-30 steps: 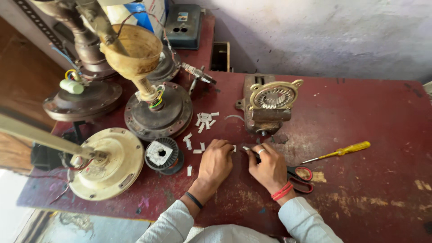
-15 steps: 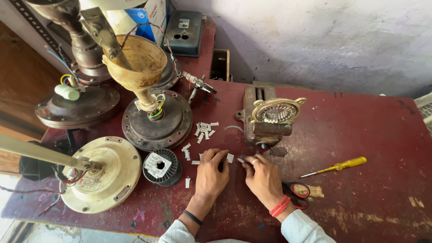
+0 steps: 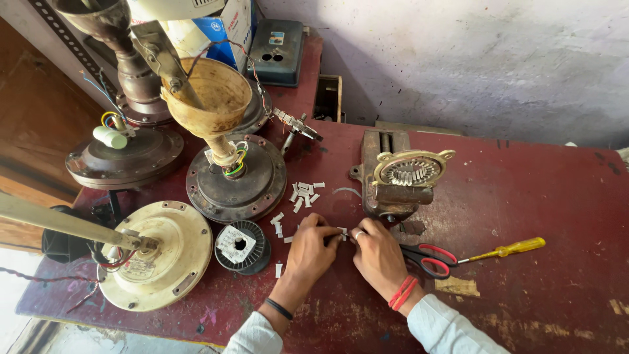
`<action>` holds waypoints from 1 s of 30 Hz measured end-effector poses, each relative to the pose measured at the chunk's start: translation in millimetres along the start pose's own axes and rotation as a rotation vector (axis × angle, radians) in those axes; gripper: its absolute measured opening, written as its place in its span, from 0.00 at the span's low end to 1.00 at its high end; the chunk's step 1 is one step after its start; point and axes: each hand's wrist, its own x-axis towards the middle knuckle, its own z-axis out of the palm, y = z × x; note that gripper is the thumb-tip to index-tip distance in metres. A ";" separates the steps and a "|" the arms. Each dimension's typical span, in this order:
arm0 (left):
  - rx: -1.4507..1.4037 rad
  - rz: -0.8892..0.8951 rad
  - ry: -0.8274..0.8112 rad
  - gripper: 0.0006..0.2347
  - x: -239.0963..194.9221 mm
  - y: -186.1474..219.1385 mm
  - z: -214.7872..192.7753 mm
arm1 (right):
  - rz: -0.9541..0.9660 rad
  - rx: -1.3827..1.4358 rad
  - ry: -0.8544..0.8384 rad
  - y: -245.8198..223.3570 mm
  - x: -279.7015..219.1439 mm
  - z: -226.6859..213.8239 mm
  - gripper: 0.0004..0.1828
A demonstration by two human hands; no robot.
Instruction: The person cuts small white plastic pieces with scissors and inserts them into slots on a motor component clamped in a vise. The person repeats this process for multiple slots on the component.
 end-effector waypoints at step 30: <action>0.190 0.152 0.068 0.11 -12.9 10.8 -12.1 | -0.068 -0.023 0.111 7.0 2.2 -2.5 0.10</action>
